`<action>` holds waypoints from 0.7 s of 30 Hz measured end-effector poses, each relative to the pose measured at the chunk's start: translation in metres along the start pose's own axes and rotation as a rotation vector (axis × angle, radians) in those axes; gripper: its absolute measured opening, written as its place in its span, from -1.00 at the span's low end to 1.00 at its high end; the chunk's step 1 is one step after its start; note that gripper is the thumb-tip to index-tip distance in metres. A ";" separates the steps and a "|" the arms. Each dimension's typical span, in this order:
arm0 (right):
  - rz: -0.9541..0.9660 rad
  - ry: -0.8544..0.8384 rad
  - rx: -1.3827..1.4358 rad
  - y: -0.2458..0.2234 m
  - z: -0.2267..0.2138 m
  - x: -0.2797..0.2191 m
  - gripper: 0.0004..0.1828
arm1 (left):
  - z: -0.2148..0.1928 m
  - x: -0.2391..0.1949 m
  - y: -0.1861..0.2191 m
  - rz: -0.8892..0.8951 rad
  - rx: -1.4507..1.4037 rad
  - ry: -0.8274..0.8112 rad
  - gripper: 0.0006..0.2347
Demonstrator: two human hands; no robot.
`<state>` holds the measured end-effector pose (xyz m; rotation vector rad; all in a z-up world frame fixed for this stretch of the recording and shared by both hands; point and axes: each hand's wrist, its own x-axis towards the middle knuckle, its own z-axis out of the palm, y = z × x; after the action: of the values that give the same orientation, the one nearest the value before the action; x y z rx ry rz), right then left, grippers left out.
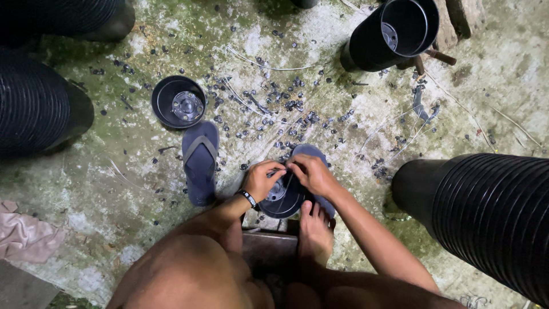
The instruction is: The person sits on the ground and ties thin wire around the rims of black plastic plant pots. They thread the wire through holes in the pot rims, pull it tight, and twist the ends to secure it. The person repeats this process on several pots, placing finished ones nearby.
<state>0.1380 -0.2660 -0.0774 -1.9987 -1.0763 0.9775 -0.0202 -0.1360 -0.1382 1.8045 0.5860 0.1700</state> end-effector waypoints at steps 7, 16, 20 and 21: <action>-0.075 0.001 0.004 -0.004 0.000 0.001 -0.83 | -0.005 -0.005 0.007 0.037 0.099 0.028 -0.90; -0.126 0.042 -0.071 0.004 0.018 -0.012 -0.82 | 0.010 -0.012 -0.040 -0.148 -0.150 -0.013 -0.88; -0.233 0.006 -0.113 0.010 0.025 -0.021 -0.80 | 0.024 -0.013 -0.070 -0.214 -0.239 -0.079 -0.89; -0.264 0.008 -0.120 0.011 0.026 -0.023 -0.80 | 0.025 -0.012 -0.075 -0.200 -0.217 -0.097 -0.89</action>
<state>0.1119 -0.2861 -0.0923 -1.8902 -1.3814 0.7814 -0.0430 -0.1479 -0.2142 1.5260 0.6493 0.0081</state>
